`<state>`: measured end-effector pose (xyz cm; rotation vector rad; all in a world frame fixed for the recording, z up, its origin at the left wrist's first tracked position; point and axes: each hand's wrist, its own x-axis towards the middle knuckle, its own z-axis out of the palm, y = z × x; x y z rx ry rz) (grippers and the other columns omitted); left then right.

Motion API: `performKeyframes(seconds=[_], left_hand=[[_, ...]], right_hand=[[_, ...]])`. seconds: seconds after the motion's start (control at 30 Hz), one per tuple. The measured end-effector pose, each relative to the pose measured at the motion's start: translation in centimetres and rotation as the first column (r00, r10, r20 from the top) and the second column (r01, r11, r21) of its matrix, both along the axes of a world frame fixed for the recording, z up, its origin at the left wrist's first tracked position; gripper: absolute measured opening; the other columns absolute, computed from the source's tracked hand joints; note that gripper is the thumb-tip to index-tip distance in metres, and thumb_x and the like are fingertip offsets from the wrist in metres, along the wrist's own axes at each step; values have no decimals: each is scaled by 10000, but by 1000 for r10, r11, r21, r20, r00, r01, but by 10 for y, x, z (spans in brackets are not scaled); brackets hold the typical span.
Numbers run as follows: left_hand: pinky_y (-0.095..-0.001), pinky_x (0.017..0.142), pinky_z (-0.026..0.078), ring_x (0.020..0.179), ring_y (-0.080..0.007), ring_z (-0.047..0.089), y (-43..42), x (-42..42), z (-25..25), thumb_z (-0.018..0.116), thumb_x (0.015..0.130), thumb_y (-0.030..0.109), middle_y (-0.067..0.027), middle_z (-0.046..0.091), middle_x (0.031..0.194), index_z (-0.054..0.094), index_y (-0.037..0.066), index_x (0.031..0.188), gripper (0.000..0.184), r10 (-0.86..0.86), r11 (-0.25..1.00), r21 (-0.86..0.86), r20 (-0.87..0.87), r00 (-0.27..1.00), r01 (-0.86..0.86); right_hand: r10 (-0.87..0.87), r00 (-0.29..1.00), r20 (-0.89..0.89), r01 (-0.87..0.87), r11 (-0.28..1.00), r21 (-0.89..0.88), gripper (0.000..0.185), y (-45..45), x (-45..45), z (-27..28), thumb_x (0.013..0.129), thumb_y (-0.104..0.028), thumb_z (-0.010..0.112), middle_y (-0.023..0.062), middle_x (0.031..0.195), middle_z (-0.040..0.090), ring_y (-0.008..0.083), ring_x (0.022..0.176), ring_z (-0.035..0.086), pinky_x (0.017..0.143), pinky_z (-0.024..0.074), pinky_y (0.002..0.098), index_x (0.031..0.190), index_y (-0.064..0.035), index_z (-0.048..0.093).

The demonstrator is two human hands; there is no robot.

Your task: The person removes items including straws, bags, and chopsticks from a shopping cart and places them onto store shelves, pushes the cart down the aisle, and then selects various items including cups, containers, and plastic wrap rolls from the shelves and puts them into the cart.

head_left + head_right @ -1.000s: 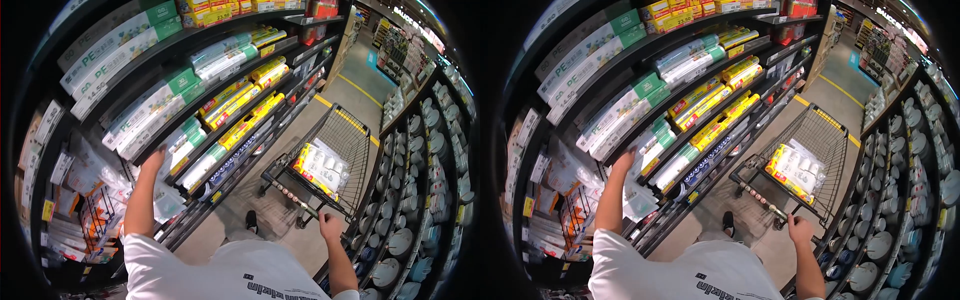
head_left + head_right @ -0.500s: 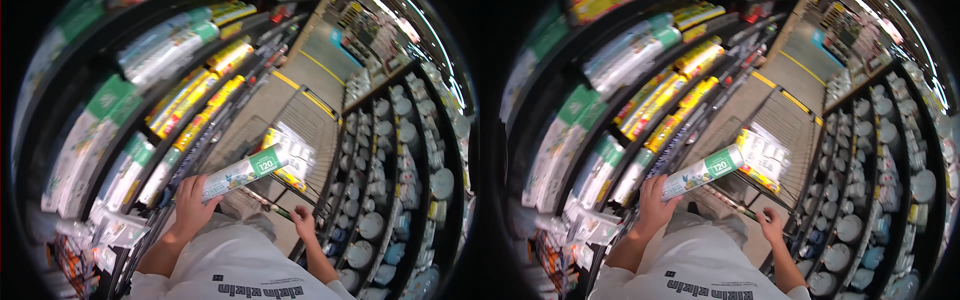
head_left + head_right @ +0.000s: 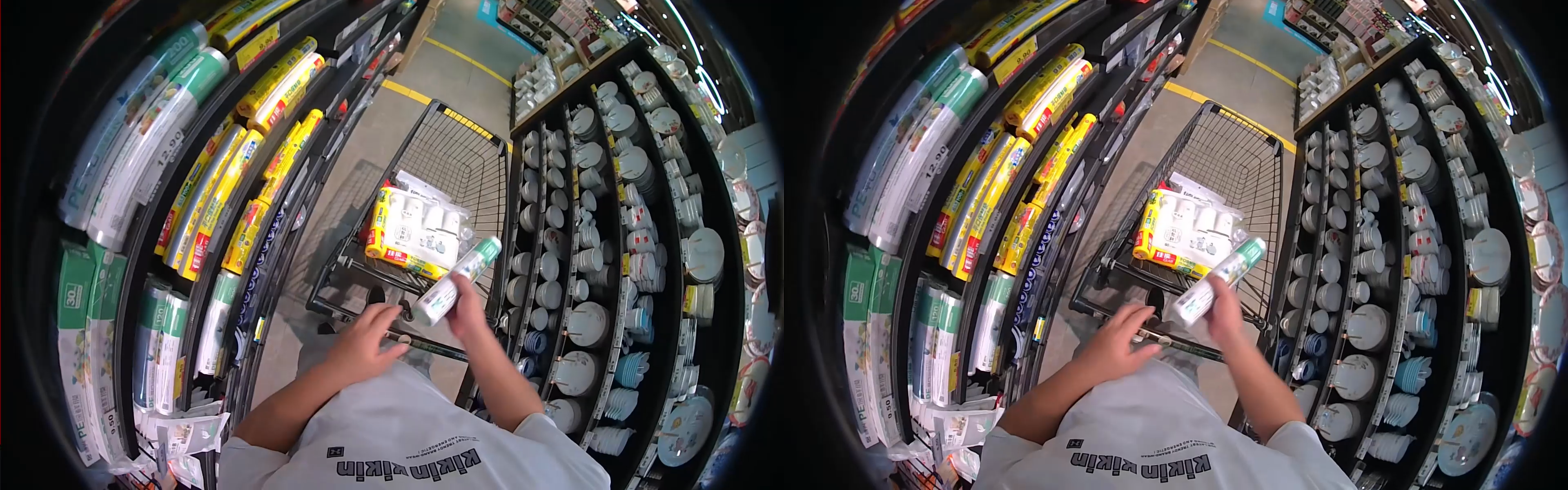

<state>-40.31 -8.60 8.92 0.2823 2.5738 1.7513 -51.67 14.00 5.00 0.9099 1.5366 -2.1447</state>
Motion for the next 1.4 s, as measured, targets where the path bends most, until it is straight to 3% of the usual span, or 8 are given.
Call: performKeyframes(seconds=[0.17,0.4,0.57,0.8,1.0,1.1,1.23,1.4], left_hand=[[-382,864,527,995,-315,657,-26,15,-15,718,854,138,-166,625,1156,592,5,1249,435,193,980,-82,195,962,-180],[-368,801,531,933,-286,666,-33,36,-22,687,842,47,-164,648,1061,622,-19,1143,314,381,907,-277,223,897,-316],[-414,834,523,953,-357,643,-28,42,-19,708,842,94,-171,643,1077,637,-5,1142,323,346,910,-293,150,926,-292],[-398,794,537,880,-310,658,-105,36,58,702,862,68,-146,663,961,654,-7,1103,257,385,891,-176,-190,903,-418],[-404,952,489,1037,-338,655,-199,-8,215,717,839,115,-159,683,1129,674,34,1136,310,304,319,-350,-843,445,-881],[-394,1025,456,1208,-419,579,-240,-31,250,660,880,337,-280,591,1305,534,52,1399,606,726,194,-604,-442,527,-773],[-402,1041,460,1200,-386,616,-314,-56,227,655,857,433,-327,578,1319,362,-21,1501,841,749,315,-754,-175,639,-576],[-406,1077,408,1301,-412,522,-288,-51,239,635,896,421,-337,537,1355,432,-35,1456,751,694,154,-725,-404,596,-671]], right_hand=[[351,935,55,-343,853,393,453,106,-101,-68,833,-183,701,135,956,692,230,788,681,728,564,377,1208,30,564],[894,443,68,-670,280,687,571,110,-141,-116,685,-116,800,121,1004,714,239,955,665,896,507,342,1213,2,616],[874,84,479,-599,-340,725,714,97,-130,-161,635,-170,780,180,977,715,314,909,689,830,537,408,1308,-54,575],[869,283,406,-706,-97,701,663,106,-102,-151,778,-324,738,245,1344,597,348,1242,590,1051,459,403,1352,-32,582],[858,486,166,-561,161,812,437,112,-43,-114,924,-304,632,245,1154,693,335,1104,671,964,501,400,1240,-3,653],[807,588,47,-344,198,918,339,105,-1,-98,944,-328,627,213,999,717,355,935,700,824,533,423,1085,-30,707],[764,638,-94,-99,203,974,273,90,31,-81,949,-290,630,210,927,708,383,832,689,740,534,445,1034,-44,710],[768,632,-103,-91,206,974,289,86,29,-76,919,-313,642,199,930,709,375,863,685,754,539,448,977,-42,726]])
